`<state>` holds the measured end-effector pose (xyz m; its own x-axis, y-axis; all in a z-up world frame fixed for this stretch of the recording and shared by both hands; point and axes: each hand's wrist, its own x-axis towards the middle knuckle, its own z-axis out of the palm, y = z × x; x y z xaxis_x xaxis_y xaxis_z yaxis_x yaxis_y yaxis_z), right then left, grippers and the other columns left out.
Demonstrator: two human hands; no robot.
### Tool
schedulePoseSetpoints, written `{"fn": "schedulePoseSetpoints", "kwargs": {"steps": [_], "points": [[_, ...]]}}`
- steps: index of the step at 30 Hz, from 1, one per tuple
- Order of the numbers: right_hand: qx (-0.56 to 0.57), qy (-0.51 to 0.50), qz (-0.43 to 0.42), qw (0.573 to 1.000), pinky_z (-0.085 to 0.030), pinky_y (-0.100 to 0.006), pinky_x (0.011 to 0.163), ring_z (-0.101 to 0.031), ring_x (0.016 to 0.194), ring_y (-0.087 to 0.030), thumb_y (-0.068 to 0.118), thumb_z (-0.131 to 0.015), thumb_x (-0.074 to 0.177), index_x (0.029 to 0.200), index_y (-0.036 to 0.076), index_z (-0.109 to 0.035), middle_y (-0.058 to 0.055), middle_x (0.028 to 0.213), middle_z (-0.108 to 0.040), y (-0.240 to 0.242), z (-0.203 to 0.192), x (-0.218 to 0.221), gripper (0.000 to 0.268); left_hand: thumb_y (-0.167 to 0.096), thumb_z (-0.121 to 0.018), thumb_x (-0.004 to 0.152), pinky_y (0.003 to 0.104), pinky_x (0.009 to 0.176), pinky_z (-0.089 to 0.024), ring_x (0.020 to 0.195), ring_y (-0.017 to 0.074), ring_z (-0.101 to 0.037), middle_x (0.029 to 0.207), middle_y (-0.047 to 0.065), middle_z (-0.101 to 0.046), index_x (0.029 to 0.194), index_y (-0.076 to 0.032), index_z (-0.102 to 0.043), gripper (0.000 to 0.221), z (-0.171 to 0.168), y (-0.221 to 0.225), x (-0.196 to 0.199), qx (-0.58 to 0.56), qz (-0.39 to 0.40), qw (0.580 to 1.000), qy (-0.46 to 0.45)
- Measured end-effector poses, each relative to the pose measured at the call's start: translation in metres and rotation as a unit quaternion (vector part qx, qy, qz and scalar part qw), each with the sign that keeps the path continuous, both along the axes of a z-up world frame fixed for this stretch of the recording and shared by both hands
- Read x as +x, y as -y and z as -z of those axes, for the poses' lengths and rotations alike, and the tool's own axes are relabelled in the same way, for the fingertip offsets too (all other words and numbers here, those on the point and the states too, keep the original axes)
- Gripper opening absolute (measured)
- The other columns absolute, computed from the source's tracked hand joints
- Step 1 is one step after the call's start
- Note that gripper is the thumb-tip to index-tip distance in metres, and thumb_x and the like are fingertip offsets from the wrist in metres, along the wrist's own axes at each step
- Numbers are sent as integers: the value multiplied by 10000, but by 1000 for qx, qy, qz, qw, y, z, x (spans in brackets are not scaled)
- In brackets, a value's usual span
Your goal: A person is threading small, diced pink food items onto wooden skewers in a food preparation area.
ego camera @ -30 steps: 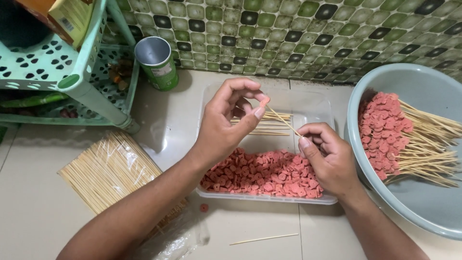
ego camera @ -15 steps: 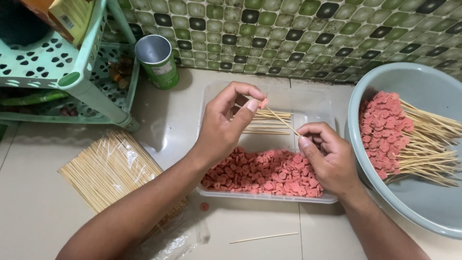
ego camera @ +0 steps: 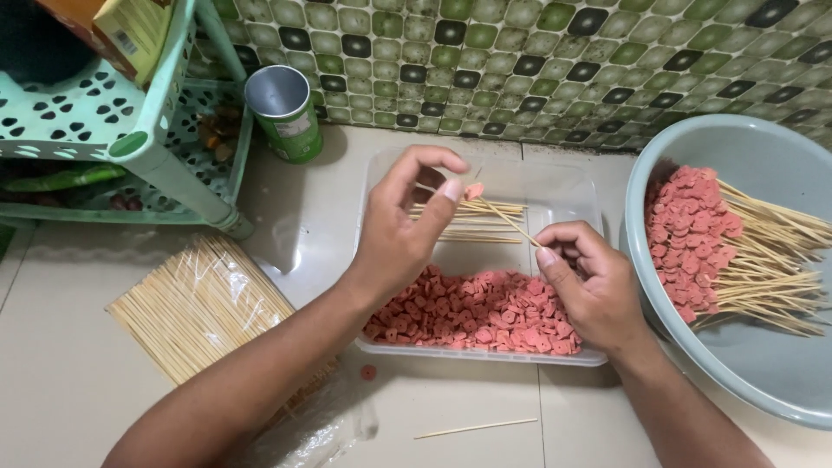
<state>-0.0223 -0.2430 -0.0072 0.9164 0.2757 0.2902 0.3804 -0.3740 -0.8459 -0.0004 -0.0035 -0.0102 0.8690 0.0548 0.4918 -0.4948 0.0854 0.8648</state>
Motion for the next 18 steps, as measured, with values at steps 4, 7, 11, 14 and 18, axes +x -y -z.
{"fn": "schedulePoseSetpoints", "kwargs": {"steps": [4,7,11,14,18], "points": [[-1,0,11,1000,-485,-281,623,-533,648,-113,84,-605,1012,1121,31,-690,-79,677,-648,2,2,0,147,-243,-523,1049,319,744,-499,900,178,-563,1111,91,-606,1165,-90,-604,208,-3,2,-8,56,-94,990,85],[3,9,34,999,-478,-255,669,-534,704,-97,85,-642,1002,1086,35,-699,-57,752,-638,1,2,1,113,-144,-618,934,418,852,-597,970,324,-712,1061,98,-706,1086,-61,-696,191,-6,13,-28,127,-70,960,240],[-38,-1,49,998,-489,-273,768,-567,811,-124,112,-649,997,1054,48,-671,-49,880,-642,0,-1,-1,89,-231,-608,954,524,589,-508,802,377,-648,951,129,-630,1025,-86,-598,162,7,29,-53,380,150,877,252],[-84,5,39,996,-480,-275,840,-594,898,-147,140,-631,999,1038,56,-637,-40,971,-634,-2,-3,0,92,-387,-513,1007,511,491,-482,786,331,-662,906,78,-643,998,-125,-611,280,19,33,-54,476,215,832,187],[-116,25,19,993,-456,-278,811,-585,896,-168,136,-632,987,990,59,-654,-53,963,-622,-6,-8,0,80,-419,-519,967,544,463,-481,811,340,-679,914,73,-690,1008,-144,-633,300,19,33,-51,520,263,805,111]]}}
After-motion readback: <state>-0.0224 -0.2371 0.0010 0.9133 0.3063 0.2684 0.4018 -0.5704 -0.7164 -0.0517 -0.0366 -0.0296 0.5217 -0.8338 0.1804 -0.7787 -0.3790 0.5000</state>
